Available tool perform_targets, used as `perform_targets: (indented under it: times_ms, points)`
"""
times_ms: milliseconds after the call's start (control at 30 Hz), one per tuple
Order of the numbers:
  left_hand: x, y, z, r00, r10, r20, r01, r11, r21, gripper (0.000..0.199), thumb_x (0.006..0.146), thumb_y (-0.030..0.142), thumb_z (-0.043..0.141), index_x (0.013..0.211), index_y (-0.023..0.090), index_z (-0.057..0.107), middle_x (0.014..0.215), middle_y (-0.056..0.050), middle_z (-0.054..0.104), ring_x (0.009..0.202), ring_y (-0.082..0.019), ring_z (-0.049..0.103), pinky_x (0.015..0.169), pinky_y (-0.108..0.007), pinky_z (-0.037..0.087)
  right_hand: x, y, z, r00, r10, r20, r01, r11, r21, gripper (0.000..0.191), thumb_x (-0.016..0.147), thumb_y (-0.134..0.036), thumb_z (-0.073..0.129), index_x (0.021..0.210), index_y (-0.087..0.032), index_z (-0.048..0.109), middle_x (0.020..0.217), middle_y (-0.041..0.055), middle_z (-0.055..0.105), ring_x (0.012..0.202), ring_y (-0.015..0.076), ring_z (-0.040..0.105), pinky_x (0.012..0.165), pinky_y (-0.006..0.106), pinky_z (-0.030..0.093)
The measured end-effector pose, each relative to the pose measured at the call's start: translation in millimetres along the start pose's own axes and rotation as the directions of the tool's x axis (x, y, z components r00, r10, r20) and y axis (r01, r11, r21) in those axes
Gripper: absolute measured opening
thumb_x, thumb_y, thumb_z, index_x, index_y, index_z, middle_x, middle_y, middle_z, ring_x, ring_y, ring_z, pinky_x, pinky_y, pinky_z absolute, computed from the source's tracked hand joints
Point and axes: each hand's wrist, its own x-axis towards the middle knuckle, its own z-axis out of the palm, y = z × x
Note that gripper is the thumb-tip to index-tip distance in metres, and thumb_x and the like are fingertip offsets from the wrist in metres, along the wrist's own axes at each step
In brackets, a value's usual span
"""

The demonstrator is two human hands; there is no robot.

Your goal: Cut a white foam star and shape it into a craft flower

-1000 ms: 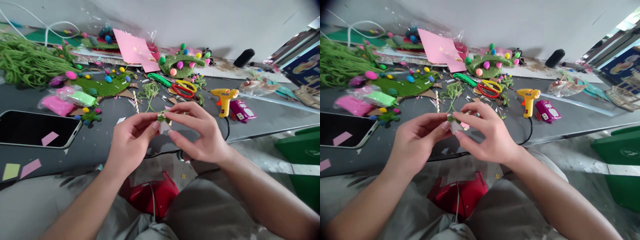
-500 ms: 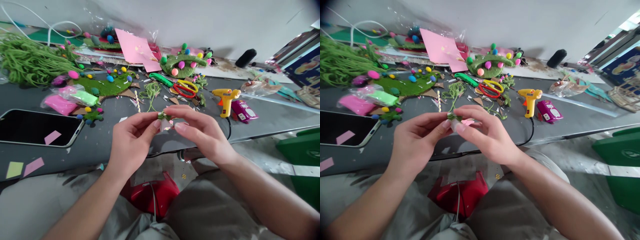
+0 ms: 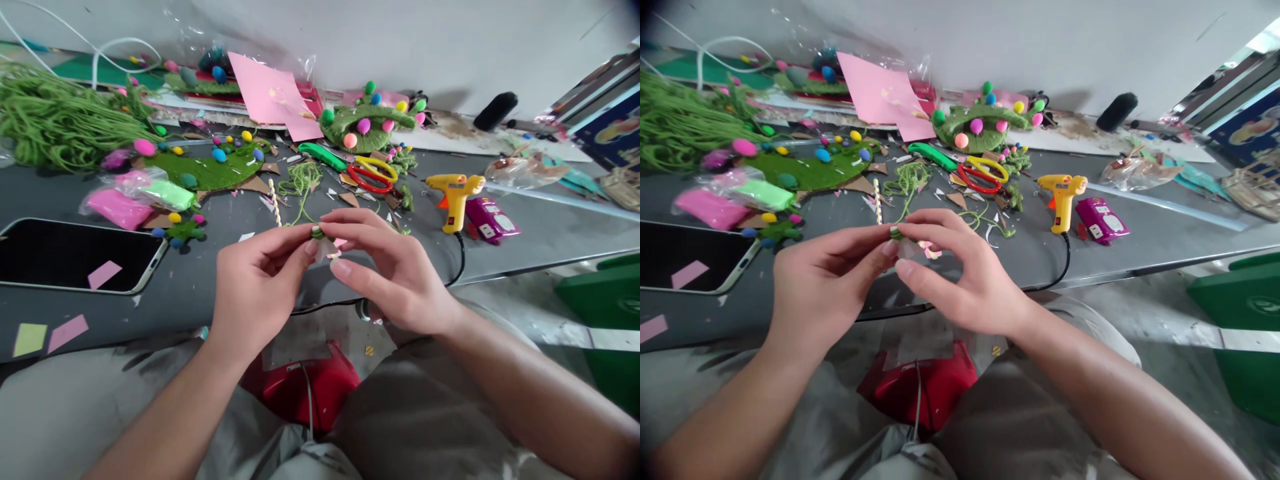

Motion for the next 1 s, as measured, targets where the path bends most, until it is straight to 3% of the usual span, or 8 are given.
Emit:
perform_targets:
  times_ms: [133,233,300,367,500,700,833,1000]
  points:
    - [1,2,-1.9,0.999,-0.019,0.041,0.017,0.999,0.036,0.019,0.087,0.03,0.082,0.106,0.027,0.084,0.097,-0.001,0.083,0.083,-0.018,0.079,0.076,-0.026,0.066,2,5,-2,0.991,0.093,-0.098,-0.09,0.995,0.038,0.023,0.096,-0.026,0.071,0.118,-0.023,0.078,0.133,0.0089,0.069,0.125,0.0245,0.066,0.095,0.035,0.061]
    - [2,1,-3.4,0.998,-0.016,0.055,0.012,0.998,0.06,0.019,0.088,0.03,0.081,0.107,0.027,0.083,0.094,0.0,0.083,0.08,-0.016,0.078,0.075,-0.023,0.065,3,8,-4,0.973,0.175,-0.148,-0.166,0.984,0.069,0.036,0.093,-0.023,0.074,0.13,-0.023,0.071,0.121,0.0067,0.073,0.101,0.0187,0.072,0.082,0.031,0.062]
    - [3,1,-4.0,0.999,-0.001,0.049,-0.003,0.997,0.08,0.019,0.089,0.03,0.079,0.107,0.026,0.083,0.092,0.0,0.083,0.078,-0.014,0.078,0.074,-0.021,0.064,4,9,-4,0.966,0.231,-0.119,-0.217,0.969,0.121,0.039,0.091,-0.023,0.076,0.13,-0.022,0.07,0.109,0.0051,0.076,0.094,0.0177,0.073,0.076,0.029,0.062]
    - [4,0,-4.0,0.999,0.022,0.049,-0.026,0.995,0.098,0.018,0.09,0.03,0.079,0.106,0.026,0.083,0.091,0.001,0.082,0.078,-0.014,0.077,0.073,-0.02,0.063,5,10,-4,0.96,0.267,-0.081,-0.251,0.953,0.168,0.029,0.091,-0.023,0.077,0.119,-0.02,0.074,0.101,0.0044,0.078,0.091,0.0174,0.074,0.074,0.028,0.062]
    - [7,-1,-2.7,0.997,0.039,0.06,-0.044,0.996,0.084,0.021,0.089,0.031,0.079,0.109,0.025,0.081,0.095,-0.001,0.083,0.078,-0.015,0.078,0.073,-0.022,0.064,9,12,-5,0.951,0.303,-0.058,-0.281,0.928,0.243,0.018,0.088,-0.024,0.079,0.105,-0.018,0.075,0.096,0.0027,0.078,0.083,0.0145,0.072,0.075,0.027,0.062]
    - [9,-6,-0.7,0.992,0.053,0.113,-0.061,0.996,0.064,0.039,0.086,0.031,0.083,0.124,0.028,0.077,0.124,-0.004,0.079,0.097,-0.021,0.079,0.082,-0.029,0.067,14,16,-11,0.935,0.352,-0.033,-0.328,0.898,0.293,0.018,0.09,-0.024,0.078,0.105,-0.017,0.072,0.085,-0.0002,0.075,0.072,0.011,0.068,0.069,0.024,0.058]
    - [11,-9,1.9,0.994,0.043,0.104,-0.044,0.999,0.001,0.039,0.085,0.031,0.084,0.123,0.029,0.078,0.124,-0.004,0.079,0.097,-0.021,0.079,0.086,-0.031,0.067,16,18,-14,0.926,0.377,-0.007,-0.357,0.881,0.31,0.023,0.091,-0.026,0.076,0.111,-0.016,0.071,0.087,0.0003,0.074,0.073,0.011,0.068,0.071,0.025,0.057]
    - [16,-9,2.8,0.999,-0.034,0.038,0.036,0.998,-0.05,0.042,0.08,0.028,0.087,0.12,0.021,0.078,0.116,-0.008,0.081,0.104,-0.025,0.077,0.093,-0.037,0.065,17,24,-24,0.915,0.354,0.192,-0.395,0.884,0.25,0.025,0.089,-0.033,0.077,0.108,-0.016,0.072,0.083,0.0002,0.071,0.071,0.011,0.062,0.065,0.024,0.052]
